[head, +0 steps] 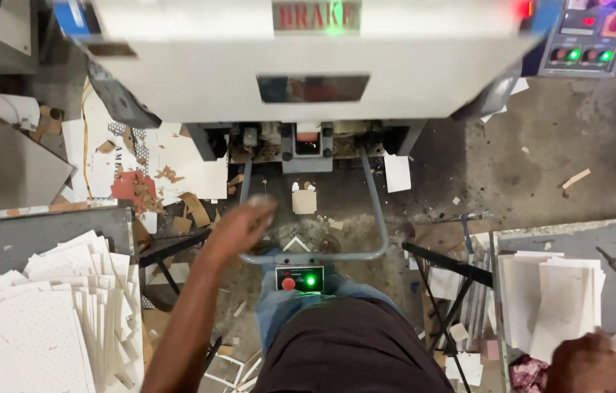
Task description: Operating an industrial printing or paper processing machine by feeding paper and pressing buttons.
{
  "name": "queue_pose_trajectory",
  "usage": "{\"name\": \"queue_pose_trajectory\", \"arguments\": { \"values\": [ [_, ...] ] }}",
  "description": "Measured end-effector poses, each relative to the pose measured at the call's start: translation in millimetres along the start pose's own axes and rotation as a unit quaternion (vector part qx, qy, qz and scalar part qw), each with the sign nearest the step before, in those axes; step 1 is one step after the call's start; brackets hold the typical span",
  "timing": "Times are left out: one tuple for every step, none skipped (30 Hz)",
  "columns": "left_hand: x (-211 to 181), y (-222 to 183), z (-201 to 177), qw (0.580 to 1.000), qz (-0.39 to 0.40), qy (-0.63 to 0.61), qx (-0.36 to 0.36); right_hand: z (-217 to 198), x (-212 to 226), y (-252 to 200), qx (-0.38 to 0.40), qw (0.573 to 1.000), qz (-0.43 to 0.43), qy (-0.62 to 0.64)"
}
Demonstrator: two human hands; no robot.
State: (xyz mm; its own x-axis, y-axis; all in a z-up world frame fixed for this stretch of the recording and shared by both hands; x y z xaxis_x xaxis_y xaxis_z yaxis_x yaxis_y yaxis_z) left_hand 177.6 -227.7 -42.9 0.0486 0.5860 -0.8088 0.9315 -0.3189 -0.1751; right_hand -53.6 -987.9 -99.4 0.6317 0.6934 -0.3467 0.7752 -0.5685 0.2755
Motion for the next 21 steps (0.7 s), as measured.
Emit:
{"name": "queue_pose_trajectory", "arguments": {
  "values": [
    [-30,18,-16,0.990,0.110,0.070,-0.054,-9,-7,3,-0.052,0.998,-0.034,0.015],
    [-48,40,-24,0.990,0.107,0.068,-0.058,-9,-4,18,-0.054,0.998,-0.038,0.015],
    [-68,61,-35,0.971,0.186,0.106,-0.105,-13,0,32,-0.131,0.987,-0.088,0.043],
    [-89,82,-46,0.942,0.263,0.143,-0.152,-16,5,46,-0.205,0.967,-0.138,0.070],
    [-83,107,-37,0.942,0.260,0.142,-0.155,-39,29,57,-0.207,0.965,-0.142,0.070],
    [-76,131,-29,0.936,0.272,0.162,-0.152,-58,52,69,-0.105,0.959,-0.070,0.254],
    [-70,155,-20,0.930,0.284,0.182,-0.149,-77,75,80,0.003,0.906,0.005,0.424],
    [-63,168,-9,0.930,0.280,0.183,-0.151,-72,92,90,0.004,0.905,0.001,0.425],
    [-51,184,6,0.949,0.189,0.243,-0.065,-69,109,98,-0.034,0.871,-0.036,0.489],
    [-40,199,21,0.950,0.094,0.296,0.023,-66,123,107,-0.072,0.831,-0.071,0.548],
    [-25,195,41,0.951,0.092,0.295,0.021,-84,152,105,-0.071,0.830,-0.074,0.548],
    [-8,193,61,0.949,0.064,0.304,0.053,-104,183,103,-0.112,0.867,-0.119,0.471],
    [8,191,82,0.945,0.036,0.313,0.084,-123,215,101,-0.151,0.894,-0.162,0.389],
    [5,174,91,0.946,0.034,0.311,0.083,-134,244,102,-0.151,0.893,-0.165,0.389],
    [3,157,100,0.945,0.032,0.313,0.086,-139,270,107,0.029,0.784,-0.039,0.618],
    [1,139,107,0.944,0.029,0.316,0.090,-141,303,106,0.211,0.585,0.090,0.778],
    [7,124,118,0.944,0.026,0.317,0.090,-172,327,97,0.214,0.584,0.089,0.778],
    [11,110,129,0.943,0.044,0.322,0.070,-215,352,88,0.009,0.728,-0.143,0.671],
    [15,95,139,0.942,0.062,0.327,0.049,-254,379,72,-0.193,0.778,-0.360,0.478],
    [11,78,138,0.942,0.058,0.328,0.049,-236,401,64,-0.191,0.776,-0.362,0.480],
    [6,60,137,0.947,0.074,0.311,0.038,-212,425,59,-0.037,0.790,-0.318,0.523]
  ]
}}
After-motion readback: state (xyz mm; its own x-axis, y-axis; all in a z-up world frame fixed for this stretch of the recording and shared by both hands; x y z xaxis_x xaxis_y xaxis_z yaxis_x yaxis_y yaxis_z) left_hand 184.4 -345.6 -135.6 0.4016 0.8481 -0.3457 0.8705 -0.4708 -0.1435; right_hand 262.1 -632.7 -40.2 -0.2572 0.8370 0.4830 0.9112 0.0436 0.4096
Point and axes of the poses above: each hand's wrist, its own y-axis towards the middle knuckle, its own z-axis out of the palm, x = y × z, the point moved 2 cm from there along y, towards the middle knuckle, and after that the axes turned 10 degrees about z, right-handed, at the moved point
